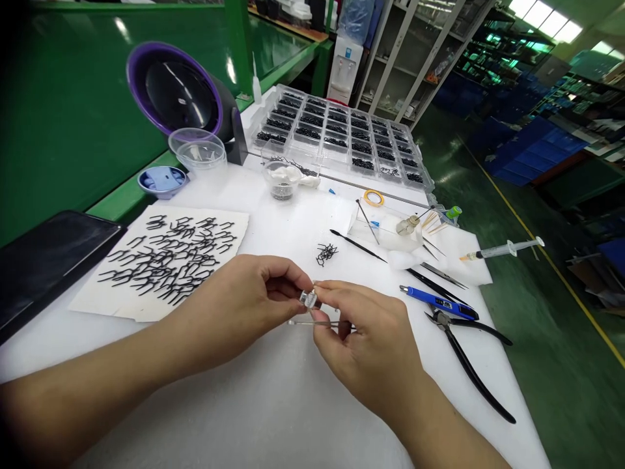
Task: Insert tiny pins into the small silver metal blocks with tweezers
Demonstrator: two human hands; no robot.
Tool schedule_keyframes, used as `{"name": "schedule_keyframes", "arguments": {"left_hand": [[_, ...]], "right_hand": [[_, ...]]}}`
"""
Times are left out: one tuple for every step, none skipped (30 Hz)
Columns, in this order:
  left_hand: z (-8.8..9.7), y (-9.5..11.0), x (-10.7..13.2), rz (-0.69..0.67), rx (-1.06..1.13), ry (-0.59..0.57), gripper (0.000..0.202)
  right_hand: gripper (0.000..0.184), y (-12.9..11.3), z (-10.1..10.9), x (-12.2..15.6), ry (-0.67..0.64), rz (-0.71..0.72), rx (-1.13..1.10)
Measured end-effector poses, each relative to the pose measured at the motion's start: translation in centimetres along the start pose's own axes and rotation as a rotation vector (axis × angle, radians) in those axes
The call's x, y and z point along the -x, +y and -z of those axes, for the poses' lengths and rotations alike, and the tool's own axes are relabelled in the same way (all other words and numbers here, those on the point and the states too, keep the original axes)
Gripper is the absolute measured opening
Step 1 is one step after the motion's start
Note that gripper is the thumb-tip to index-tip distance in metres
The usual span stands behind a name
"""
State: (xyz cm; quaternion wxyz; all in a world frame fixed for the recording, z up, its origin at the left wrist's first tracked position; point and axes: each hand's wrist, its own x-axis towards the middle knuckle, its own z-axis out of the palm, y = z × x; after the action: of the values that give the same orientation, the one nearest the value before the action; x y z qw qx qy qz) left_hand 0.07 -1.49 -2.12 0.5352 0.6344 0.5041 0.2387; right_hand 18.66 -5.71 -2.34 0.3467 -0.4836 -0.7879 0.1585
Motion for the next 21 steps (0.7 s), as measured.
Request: {"name": "schedule_keyframes", "arguments": {"left_hand": [[0.0,0.0,-0.1,0.002,-0.002,-0.005,0.006],[0.1,0.0,-0.1,0.005,-0.002,-0.007,0.006],[0.1,0.0,-0.1,0.011,-0.001,-0.005,0.006],[0.2,-0.1,-0.2,0.017,0.002,0.002,0.007],[0.3,-0.1,-0.2,0.023,0.009,0.006,0.007],[0.4,-0.1,-0.2,0.029,0.021,0.005,0.008],[0.6,-0.2,-0.2,0.035,0.037,-0.001,0.009],[0.7,-0.2,-0.2,0.041,0.051,-0.007,0.010],[0.7,-0.3,-0.2,0.047,0.061,-0.011,0.011],[0.8,-0.3,-0.2,0.049,0.065,-0.011,0.012],[0.8,-0.3,-0.3,0.051,0.066,-0.008,0.012],[0.8,-0.3,-0.3,0.049,0.064,-0.002,0.012],[0.8,-0.4,-0.3,0.045,0.065,0.002,0.012],[0.8,-0.4,-0.3,0.045,0.072,0.002,0.012],[0.8,-0.4,-0.3,0.041,0.079,0.002,0.012],[0.8,-0.5,-0.3,0.038,0.083,0.001,0.012],[0.8,-0.5,-0.4,0.034,0.084,0.002,0.012],[0.7,-0.6,-0.4,0.027,0.082,0.005,0.012],[0.7,-0.6,-0.4,0.021,0.079,0.009,0.012],[0.7,-0.7,-0.4,0.015,0.075,0.012,0.012],[0.7,-0.7,-0.5,0.011,0.073,0.013,0.012]], "right_hand": [[0.024,0.0,0.2,0.0,0.001,-0.005,-0.011],[0.023,0.2,0.5,-0.1,0.016,-0.016,-0.012],[0.021,0.5,0.9,-0.2,0.055,-0.033,0.003],[0.019,0.9,1.3,-0.3,0.110,-0.056,0.037],[0.016,1.4,1.9,-0.4,0.167,-0.084,0.090],[0.013,2.1,2.5,-0.5,0.216,-0.120,0.156],[0.012,2.7,3.0,-0.7,0.228,-0.160,0.224],[0.010,3.4,3.5,-0.8,0.188,-0.205,0.284],[0.008,3.9,3.8,-0.9,0.131,-0.246,0.346],[0.007,4.4,4.1,-1.0,0.070,-0.279,0.395],[0.007,4.8,4.2,-1.1,0.014,-0.312,0.431],[0.008,5.0,4.2,-1.2,-0.038,-0.343,0.460],[0.010,5.1,4.1,-1.2,-0.082,-0.371,0.482],[0.012,5.2,4.0,-1.3,-0.122,-0.397,0.504],[0.014,5.2,3.8,-1.3,-0.161,-0.420,0.524],[0.015,5.3,3.7,-1.4,-0.194,-0.439,0.545],[0.016,5.4,3.6,-1.4,-0.216,-0.456,0.562],[0.016,5.5,3.5,-1.5,-0.224,-0.471,0.575],[0.016,5.6,3.5,-1.6,-0.213,-0.482,0.579],[0.016,5.6,3.6,-1.7,-0.180,-0.490,0.569],[0.019,5.4,3.7,-1.8,-0.126,-0.499,0.535]]}}
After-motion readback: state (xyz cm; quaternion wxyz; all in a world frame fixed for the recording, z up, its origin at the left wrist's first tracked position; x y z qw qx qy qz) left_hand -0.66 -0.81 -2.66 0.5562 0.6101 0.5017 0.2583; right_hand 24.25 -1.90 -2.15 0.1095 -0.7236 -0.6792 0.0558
